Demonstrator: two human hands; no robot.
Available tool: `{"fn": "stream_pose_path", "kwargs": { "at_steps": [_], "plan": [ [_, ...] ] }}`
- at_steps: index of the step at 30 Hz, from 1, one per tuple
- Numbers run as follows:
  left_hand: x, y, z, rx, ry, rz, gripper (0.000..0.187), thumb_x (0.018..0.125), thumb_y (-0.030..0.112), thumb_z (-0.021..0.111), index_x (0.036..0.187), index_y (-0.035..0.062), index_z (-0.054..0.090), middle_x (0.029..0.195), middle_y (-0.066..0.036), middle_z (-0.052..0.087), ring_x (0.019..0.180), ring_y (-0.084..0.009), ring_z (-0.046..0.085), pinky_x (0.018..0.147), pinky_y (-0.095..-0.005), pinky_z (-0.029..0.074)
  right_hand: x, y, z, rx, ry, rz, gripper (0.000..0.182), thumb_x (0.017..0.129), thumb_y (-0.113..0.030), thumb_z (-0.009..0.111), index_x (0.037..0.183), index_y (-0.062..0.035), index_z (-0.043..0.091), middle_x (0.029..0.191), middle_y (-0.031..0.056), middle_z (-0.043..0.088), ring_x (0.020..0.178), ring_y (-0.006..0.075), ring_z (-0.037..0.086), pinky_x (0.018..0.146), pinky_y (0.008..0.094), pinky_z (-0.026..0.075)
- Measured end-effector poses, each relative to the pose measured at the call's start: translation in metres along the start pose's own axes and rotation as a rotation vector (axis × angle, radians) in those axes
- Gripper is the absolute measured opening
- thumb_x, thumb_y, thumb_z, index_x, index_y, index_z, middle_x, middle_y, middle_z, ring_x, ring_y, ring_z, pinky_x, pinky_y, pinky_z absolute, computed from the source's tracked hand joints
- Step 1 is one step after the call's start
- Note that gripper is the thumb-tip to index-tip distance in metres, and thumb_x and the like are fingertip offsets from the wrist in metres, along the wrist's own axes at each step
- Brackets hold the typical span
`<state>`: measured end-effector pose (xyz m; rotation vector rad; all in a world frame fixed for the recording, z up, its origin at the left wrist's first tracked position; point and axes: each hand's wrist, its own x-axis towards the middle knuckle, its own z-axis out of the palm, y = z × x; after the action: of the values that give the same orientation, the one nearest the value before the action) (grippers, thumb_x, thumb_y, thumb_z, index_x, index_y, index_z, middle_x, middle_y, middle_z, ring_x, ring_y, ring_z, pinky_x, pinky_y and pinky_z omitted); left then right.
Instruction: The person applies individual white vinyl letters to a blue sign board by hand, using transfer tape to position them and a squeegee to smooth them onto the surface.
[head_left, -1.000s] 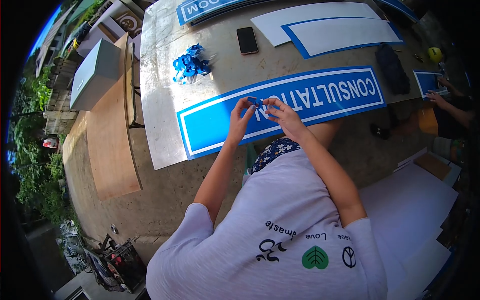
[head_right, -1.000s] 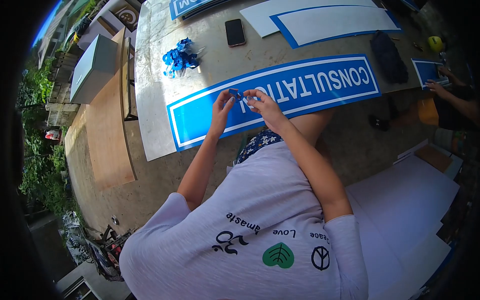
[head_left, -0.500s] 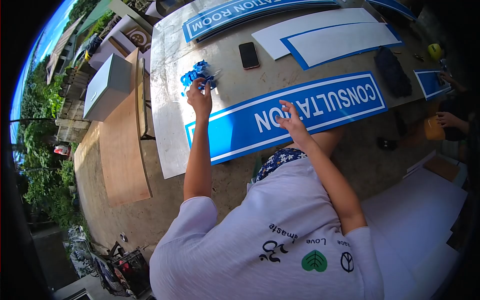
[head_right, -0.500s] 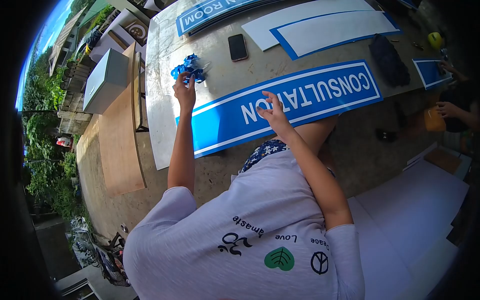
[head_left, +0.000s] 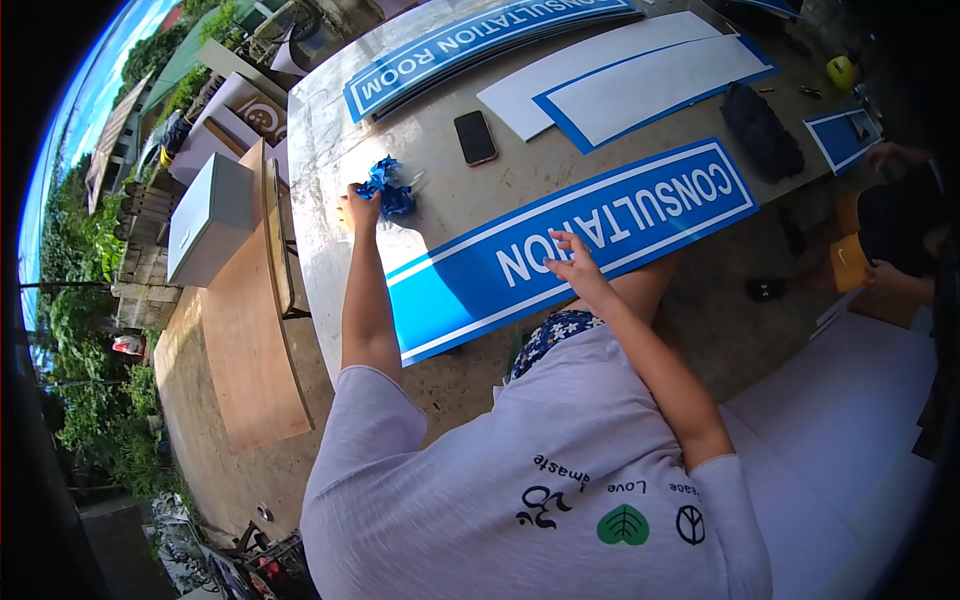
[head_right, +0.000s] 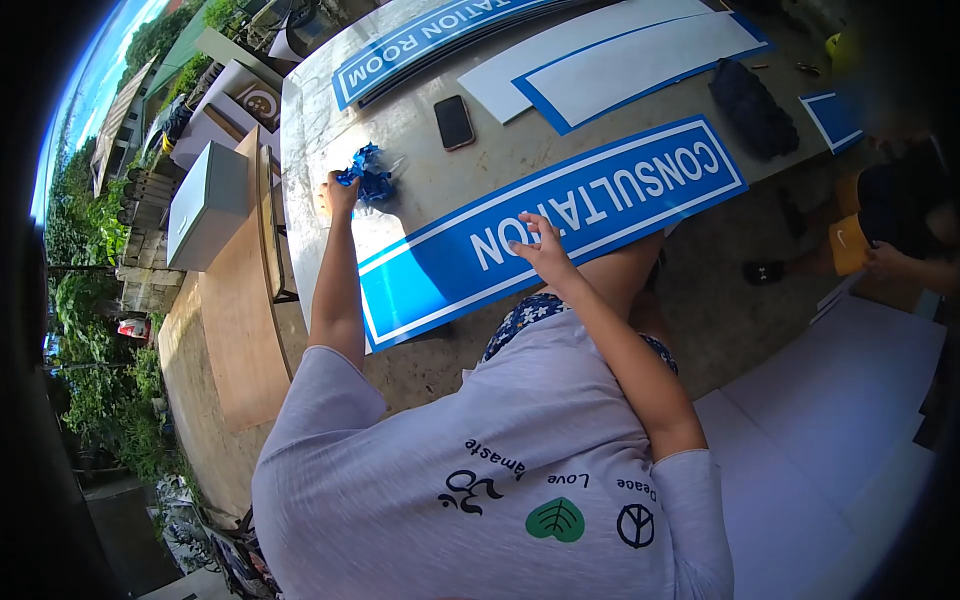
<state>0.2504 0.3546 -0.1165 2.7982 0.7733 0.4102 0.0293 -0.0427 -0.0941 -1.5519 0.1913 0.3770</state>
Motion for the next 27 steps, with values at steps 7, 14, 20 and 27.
{"fn": "stream_pose_path", "kwargs": {
  "at_steps": [7,14,20,27],
  "plan": [
    [0.016,-0.024,0.029,-0.35,-0.174,-0.027,0.081,0.068,0.059,0.077,0.139,0.0352,0.047,0.138,-0.019,0.042,0.127,-0.0407,0.038,0.105,-0.0555,0.029,0.003,0.009,0.001,0.026,-0.002,0.005,0.053,0.088,-0.027,0.067,0.134,-0.014,0.045,0.128,0.0126,0.037,0.102,0.0191,0.049,0.094,0.0316,0.045],
    [0.007,-0.034,0.05,-0.305,-0.058,-0.109,0.098,0.062,0.062,0.079,0.146,0.036,0.036,0.153,-0.023,0.014,0.132,-0.0503,0.026,0.106,-0.0595,0.027,-0.002,0.008,-0.002,0.034,-0.002,0.034,0.049,0.088,-0.027,0.066,0.132,-0.0136,0.048,0.128,0.0126,0.038,0.103,0.0208,0.05,0.094,0.0336,0.044],
    [-0.009,-0.032,0.029,-0.333,-0.129,-0.133,0.11,0.06,0.059,0.083,0.15,0.0313,0.027,0.155,-0.029,-0.004,0.139,-0.0524,0.015,0.112,-0.0571,0.018,-0.002,0.01,-0.003,0.035,-0.005,0.075,0.047,0.088,-0.027,0.065,0.13,-0.0124,0.05,0.127,0.0132,0.043,0.112,0.0244,0.05,0.094,0.0358,0.044],
    [-0.025,-0.048,0.021,-0.438,-0.113,-0.056,0.129,0.06,0.063,0.081,0.154,0.0158,0.006,0.155,-0.028,0.007,0.14,-0.0481,0.018,0.113,-0.055,0.02,0.001,0.016,-0.006,0.053,-0.011,0.083,0.043,0.088,-0.028,0.066,0.127,-0.013,0.054,0.123,0.0119,0.048,0.109,0.0224,0.052,0.09,0.0352,0.045]
  ]
}}
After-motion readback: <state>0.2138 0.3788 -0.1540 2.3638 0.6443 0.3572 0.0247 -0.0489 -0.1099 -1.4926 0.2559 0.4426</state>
